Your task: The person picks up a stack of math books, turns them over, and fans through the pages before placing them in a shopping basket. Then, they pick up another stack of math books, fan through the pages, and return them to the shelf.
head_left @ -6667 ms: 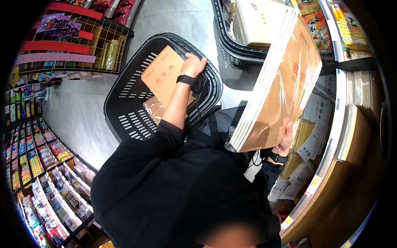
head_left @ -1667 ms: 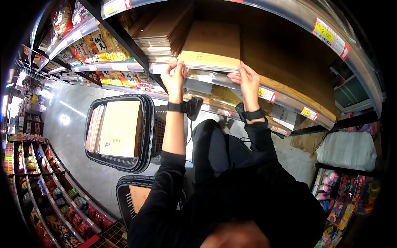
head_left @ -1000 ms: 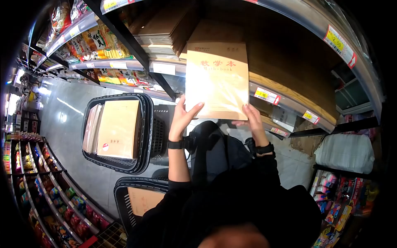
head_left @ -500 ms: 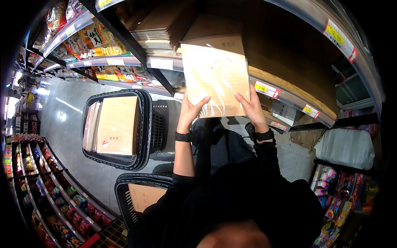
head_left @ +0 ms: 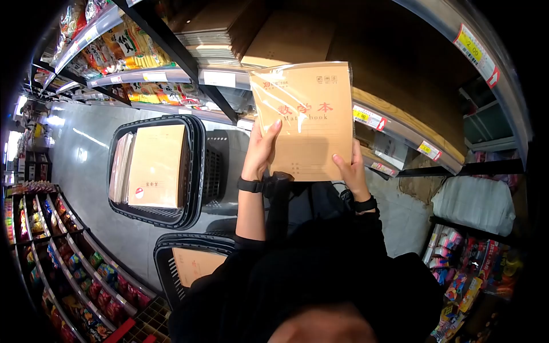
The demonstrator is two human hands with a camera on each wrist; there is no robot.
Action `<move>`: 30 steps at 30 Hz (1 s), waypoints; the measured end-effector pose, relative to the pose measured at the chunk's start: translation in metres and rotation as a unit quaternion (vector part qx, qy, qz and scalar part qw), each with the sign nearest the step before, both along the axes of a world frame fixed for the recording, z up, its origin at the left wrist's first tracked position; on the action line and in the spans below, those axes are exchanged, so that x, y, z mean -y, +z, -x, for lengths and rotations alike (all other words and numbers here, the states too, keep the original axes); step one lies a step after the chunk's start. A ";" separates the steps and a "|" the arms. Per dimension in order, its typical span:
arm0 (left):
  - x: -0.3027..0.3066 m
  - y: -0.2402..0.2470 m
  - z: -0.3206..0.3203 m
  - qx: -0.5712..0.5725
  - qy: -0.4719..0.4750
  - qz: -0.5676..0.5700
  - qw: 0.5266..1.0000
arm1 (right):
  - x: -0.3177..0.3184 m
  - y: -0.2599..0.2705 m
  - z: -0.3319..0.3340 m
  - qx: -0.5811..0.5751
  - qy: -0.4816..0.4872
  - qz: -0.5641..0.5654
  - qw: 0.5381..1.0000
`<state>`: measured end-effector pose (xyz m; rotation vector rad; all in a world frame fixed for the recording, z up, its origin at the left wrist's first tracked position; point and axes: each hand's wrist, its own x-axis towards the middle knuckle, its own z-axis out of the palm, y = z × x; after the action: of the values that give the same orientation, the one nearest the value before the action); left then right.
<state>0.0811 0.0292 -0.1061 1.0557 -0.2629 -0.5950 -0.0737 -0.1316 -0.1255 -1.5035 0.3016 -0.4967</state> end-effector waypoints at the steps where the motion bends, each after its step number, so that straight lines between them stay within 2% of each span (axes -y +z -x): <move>1: 0.001 0.008 0.002 -0.005 0.002 0.011 1.000 | 0.002 0.000 0.000 -0.003 0.001 -0.002 1.000; 9: 0.000 0.021 0.023 -0.006 0.033 0.025 0.999 | 0.009 0.001 0.006 -0.033 -0.014 0.010 0.999; 14: -0.003 0.033 0.024 -0.033 -0.020 0.048 0.998 | 0.008 0.011 0.011 -0.042 -0.017 -0.084 0.995; 20: -0.005 0.036 0.026 -0.054 -0.097 0.052 0.993 | 0.005 0.020 0.021 -0.031 -0.048 -0.144 0.988; 24: -0.009 0.037 0.032 -0.047 -0.138 0.055 0.988 | 0.002 0.026 0.026 -0.004 -0.058 -0.149 0.987; 30: -0.017 0.026 0.050 -0.015 -0.151 -0.014 0.988 | 0.004 0.026 0.028 -0.011 -0.078 -0.156 0.985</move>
<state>0.0314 0.0460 -0.0799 1.0413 -0.3929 -0.8895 -0.1021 -0.1357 -0.0996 -1.1863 0.4933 -0.5303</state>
